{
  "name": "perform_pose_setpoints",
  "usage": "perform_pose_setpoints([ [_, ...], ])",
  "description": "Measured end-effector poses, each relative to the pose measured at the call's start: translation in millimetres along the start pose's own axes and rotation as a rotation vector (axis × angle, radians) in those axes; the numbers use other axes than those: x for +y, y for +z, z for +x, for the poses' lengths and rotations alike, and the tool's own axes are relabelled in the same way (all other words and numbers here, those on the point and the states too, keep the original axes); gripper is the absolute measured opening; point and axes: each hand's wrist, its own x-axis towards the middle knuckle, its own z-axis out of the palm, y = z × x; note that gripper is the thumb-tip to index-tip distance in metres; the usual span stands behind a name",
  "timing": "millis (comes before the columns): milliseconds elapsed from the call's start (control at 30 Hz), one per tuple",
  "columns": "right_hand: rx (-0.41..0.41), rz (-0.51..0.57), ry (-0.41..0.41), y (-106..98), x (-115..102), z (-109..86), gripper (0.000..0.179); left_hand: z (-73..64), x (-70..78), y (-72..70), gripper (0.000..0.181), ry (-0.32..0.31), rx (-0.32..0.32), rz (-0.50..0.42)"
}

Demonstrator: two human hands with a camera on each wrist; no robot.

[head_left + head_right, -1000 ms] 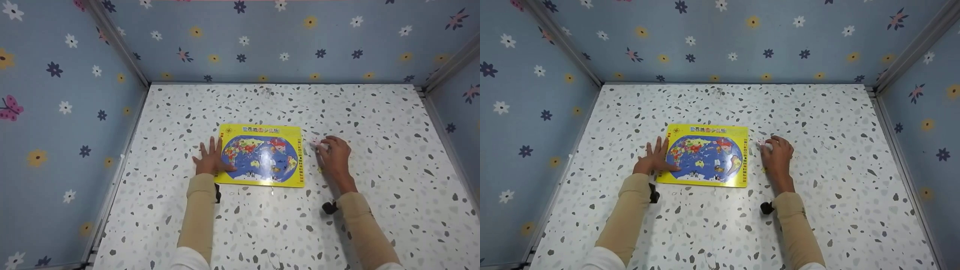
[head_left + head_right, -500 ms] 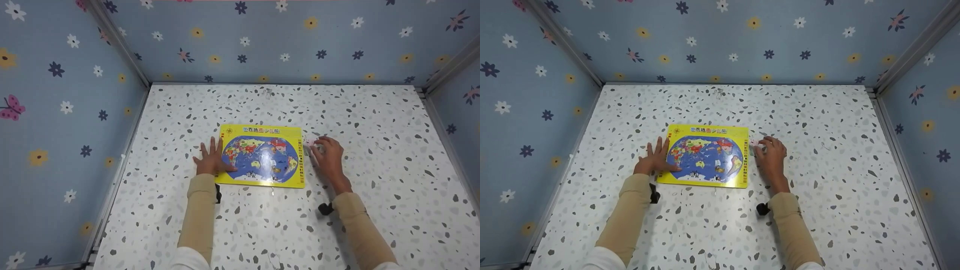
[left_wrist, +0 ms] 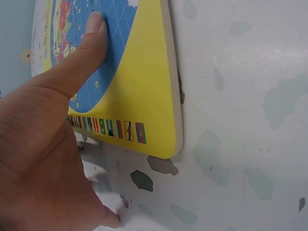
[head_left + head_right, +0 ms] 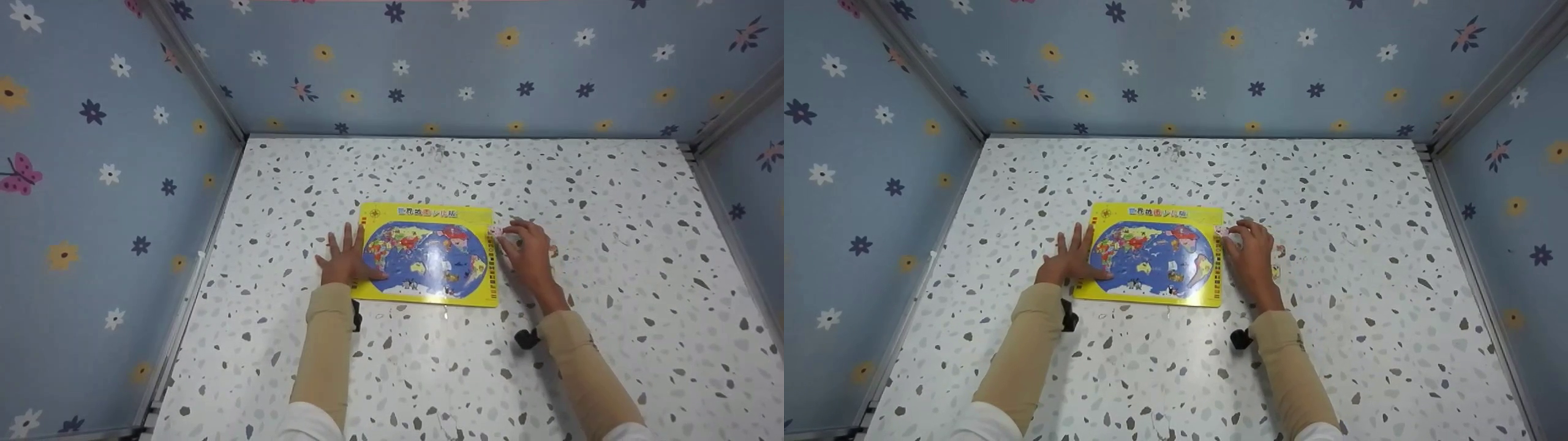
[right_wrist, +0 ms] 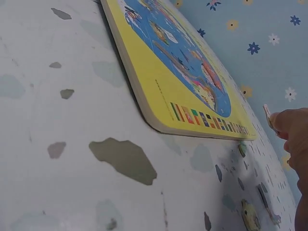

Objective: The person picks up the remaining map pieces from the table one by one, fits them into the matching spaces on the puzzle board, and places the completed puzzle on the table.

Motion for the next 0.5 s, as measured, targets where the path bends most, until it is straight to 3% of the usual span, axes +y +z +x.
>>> perform_pose_setpoints([
  [500,-0.050,-0.028,-0.062,15,-11,-1.4,0.026,-0.3,0.1,0.6,0.120,-0.009,0.007,0.010],
])
